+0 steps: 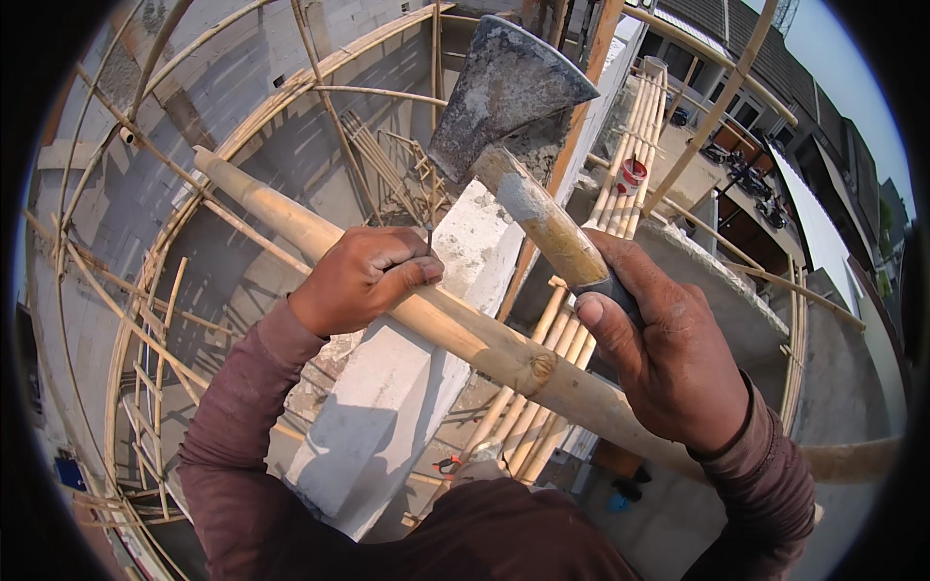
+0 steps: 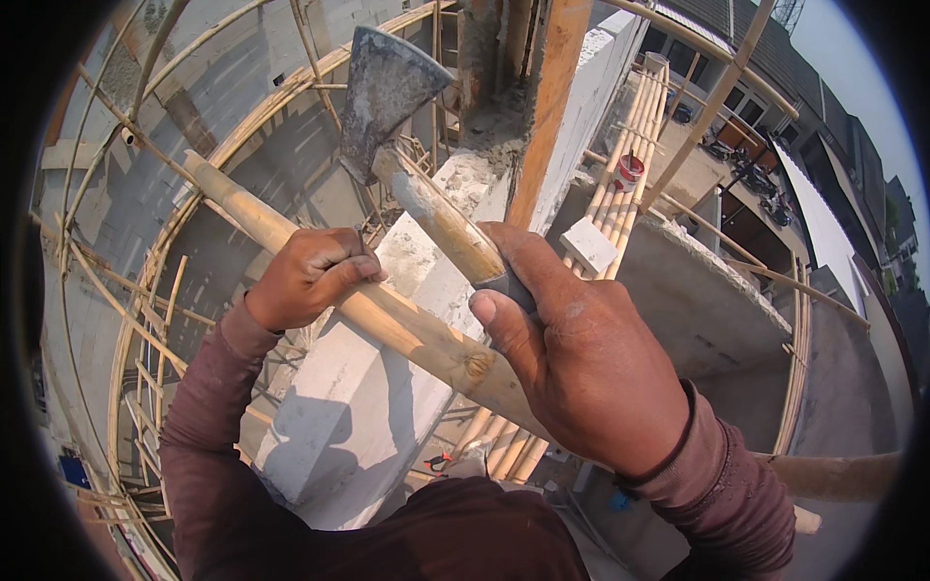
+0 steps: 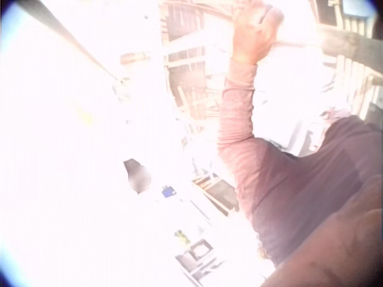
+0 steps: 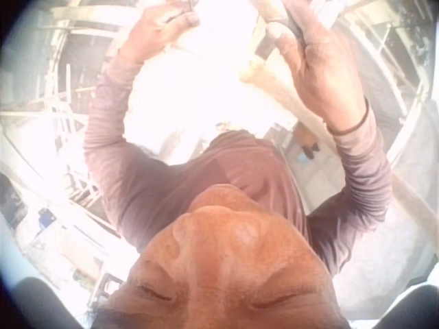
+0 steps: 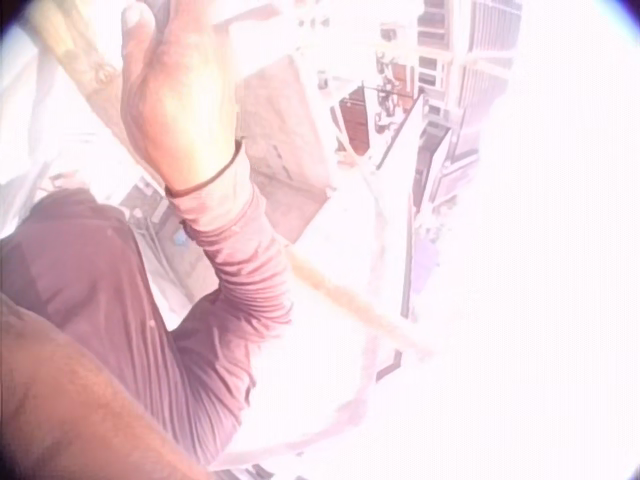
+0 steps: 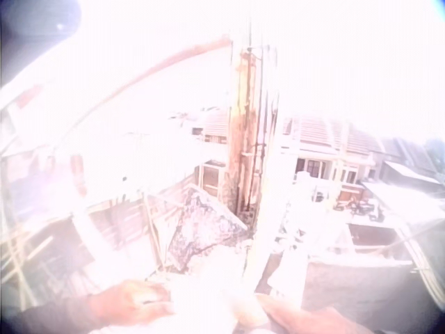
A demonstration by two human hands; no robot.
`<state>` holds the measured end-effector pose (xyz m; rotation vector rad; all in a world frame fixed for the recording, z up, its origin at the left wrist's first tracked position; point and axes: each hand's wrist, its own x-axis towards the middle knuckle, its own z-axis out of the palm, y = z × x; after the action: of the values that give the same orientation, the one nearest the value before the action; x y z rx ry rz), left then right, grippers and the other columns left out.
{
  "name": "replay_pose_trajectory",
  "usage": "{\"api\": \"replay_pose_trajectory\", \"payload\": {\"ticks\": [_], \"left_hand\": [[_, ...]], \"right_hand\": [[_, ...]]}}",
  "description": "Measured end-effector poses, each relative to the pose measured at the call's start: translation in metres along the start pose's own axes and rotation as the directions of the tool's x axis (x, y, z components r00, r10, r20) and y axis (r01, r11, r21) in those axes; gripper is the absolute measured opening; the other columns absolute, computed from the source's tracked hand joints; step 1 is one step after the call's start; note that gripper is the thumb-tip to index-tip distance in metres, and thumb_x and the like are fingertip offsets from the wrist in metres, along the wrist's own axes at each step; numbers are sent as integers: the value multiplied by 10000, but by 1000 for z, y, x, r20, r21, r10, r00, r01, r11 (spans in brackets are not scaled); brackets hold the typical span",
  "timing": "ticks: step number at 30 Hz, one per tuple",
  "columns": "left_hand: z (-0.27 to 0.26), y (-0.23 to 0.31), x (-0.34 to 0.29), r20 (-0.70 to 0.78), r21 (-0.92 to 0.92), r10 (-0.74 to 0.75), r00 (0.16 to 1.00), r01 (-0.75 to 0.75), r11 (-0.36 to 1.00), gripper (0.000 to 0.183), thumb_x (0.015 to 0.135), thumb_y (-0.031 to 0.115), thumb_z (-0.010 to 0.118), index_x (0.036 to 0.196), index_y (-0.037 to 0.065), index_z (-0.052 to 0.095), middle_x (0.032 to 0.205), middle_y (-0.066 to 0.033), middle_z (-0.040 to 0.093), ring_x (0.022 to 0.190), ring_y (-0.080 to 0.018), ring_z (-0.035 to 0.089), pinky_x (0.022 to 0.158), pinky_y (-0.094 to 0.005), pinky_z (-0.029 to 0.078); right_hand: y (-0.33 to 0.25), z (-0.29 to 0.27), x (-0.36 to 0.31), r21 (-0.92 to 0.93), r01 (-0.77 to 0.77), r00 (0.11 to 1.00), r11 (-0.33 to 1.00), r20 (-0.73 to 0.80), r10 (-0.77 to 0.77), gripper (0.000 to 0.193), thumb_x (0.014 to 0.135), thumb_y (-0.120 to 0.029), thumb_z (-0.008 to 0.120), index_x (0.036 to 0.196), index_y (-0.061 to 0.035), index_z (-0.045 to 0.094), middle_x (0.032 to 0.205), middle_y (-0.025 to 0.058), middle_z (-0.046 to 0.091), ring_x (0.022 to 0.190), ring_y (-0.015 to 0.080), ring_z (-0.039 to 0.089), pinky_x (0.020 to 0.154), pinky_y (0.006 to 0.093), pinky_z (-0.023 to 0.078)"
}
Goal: The person secures bamboo poles together using wire and an axe. They wrap wire around the intersection of two poles and use the back of an axe head to hammer a nail into the wood to reinforce the joint while balancing on the scaffold.
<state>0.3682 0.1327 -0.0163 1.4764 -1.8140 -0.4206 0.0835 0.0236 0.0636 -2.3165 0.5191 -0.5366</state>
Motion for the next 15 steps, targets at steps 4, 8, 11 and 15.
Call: {"api": "replay_pose_trajectory", "payload": {"ticks": [4,8,11,15], "left_hand": [[-4,-3,-4,53,78,-28,998,24,997,181,954,110,617,858,-20,699,746,-126,637,662,-240,615,623,-352,471],[-3,3,-2,34,39,-71,997,70,997,180,953,107,621,861,-29,695,748,-128,638,664,-247,610,626,-352,472],[-1,2,-2,30,29,-69,997,68,997,173,952,102,622,863,-29,693,755,-127,644,669,-250,619,627,-351,475],[-5,2,-2,52,91,-37,998,32,995,183,961,117,626,866,-24,694,766,-120,654,673,-243,629,630,-346,479]], "right_hand": [[-9,-8,5,-119,-111,964,987,227,136,370,1016,-197,590,1316,12,533,748,248,655,721,429,680,641,457,507],[-8,-13,3,-25,11,1000,1000,15,-10,479,1037,-296,572,1394,17,509,829,119,659,615,233,619,641,372,495],[-8,-7,1,-24,-9,1000,1000,-5,9,493,1030,-318,578,1403,-1,515,886,125,685,659,237,646,675,368,512],[-3,-13,0,-241,-47,963,969,246,108,518,1020,-360,584,1399,-10,533,953,133,700,708,211,656,692,368,533]]}}
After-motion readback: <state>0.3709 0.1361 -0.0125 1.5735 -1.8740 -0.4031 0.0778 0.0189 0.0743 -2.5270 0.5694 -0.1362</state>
